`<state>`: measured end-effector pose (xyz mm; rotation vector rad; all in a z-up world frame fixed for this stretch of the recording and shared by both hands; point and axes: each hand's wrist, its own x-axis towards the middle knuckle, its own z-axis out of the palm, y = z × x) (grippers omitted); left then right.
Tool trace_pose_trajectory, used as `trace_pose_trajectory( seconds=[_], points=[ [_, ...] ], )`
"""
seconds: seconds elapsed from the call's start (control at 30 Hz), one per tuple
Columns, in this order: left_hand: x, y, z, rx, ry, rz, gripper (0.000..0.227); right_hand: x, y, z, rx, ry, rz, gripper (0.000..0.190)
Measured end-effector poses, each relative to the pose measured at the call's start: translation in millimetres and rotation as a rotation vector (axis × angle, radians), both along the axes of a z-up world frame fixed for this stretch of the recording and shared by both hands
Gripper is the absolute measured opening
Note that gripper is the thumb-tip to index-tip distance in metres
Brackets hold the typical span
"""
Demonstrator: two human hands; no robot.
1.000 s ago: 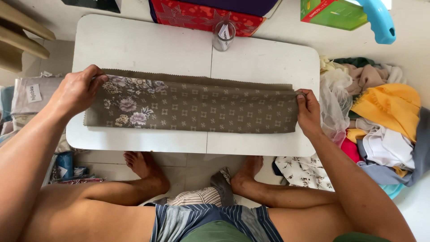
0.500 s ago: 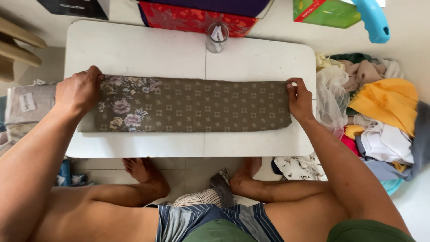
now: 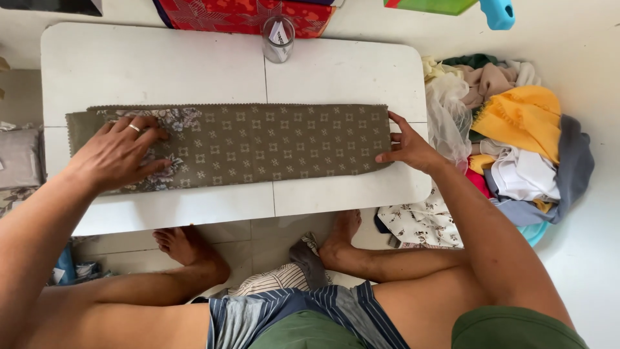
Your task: Using a lint roller to clean a piece of patterned fabric and then folding it on a table.
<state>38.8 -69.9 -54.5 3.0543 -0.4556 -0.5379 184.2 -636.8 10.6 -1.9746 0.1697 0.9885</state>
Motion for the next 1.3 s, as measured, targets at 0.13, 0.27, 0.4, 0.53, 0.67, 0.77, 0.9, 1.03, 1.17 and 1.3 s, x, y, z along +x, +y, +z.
trace_pose_trajectory(
  seconds=[0.13,0.27,0.4,0.53,0.67,0.77,0.9,1.03,1.17,1.3],
  points=[
    [3,1,4,-0.005,0.043,0.017,0.071,0,-21,-10,-0.095,-0.055,0.092,0.114],
    [2,2,5,0.006,0.097,0.056,0.077,-1,-33,-19,-0.196,-0.17,0.201,0.082],
    [-3,3,6,0.049,0.079,0.037,0.078,-11,-17,0,-0.09,-0.05,0.193,0.115],
    [-9,-3,26,0.001,0.132,0.107,0.081,-10,-25,-5,-0.081,-0.026,0.234,0.13],
    [-14,1,34,-0.014,0.149,0.141,0.079,-6,-30,-7,-0.161,-0.01,0.269,0.119],
    [-17,9,29,-0.02,0.168,0.162,0.079,-6,-25,4,-0.286,-0.022,0.331,0.115],
    [-23,21,17,-0.045,0.111,0.142,0.081,-20,26,54,-0.605,-0.172,0.38,0.122],
    [-29,30,8,-0.107,0.083,0.123,0.097,-16,21,-9,-0.453,-0.959,0.589,0.08],
    [-36,36,-6,-0.027,0.166,0.134,0.126,-30,27,-57,-0.461,-0.883,0.808,0.102],
    [-51,38,-19,-0.044,0.135,0.224,0.124,-16,13,-76,-0.52,-0.924,0.885,0.106]
  ],
)
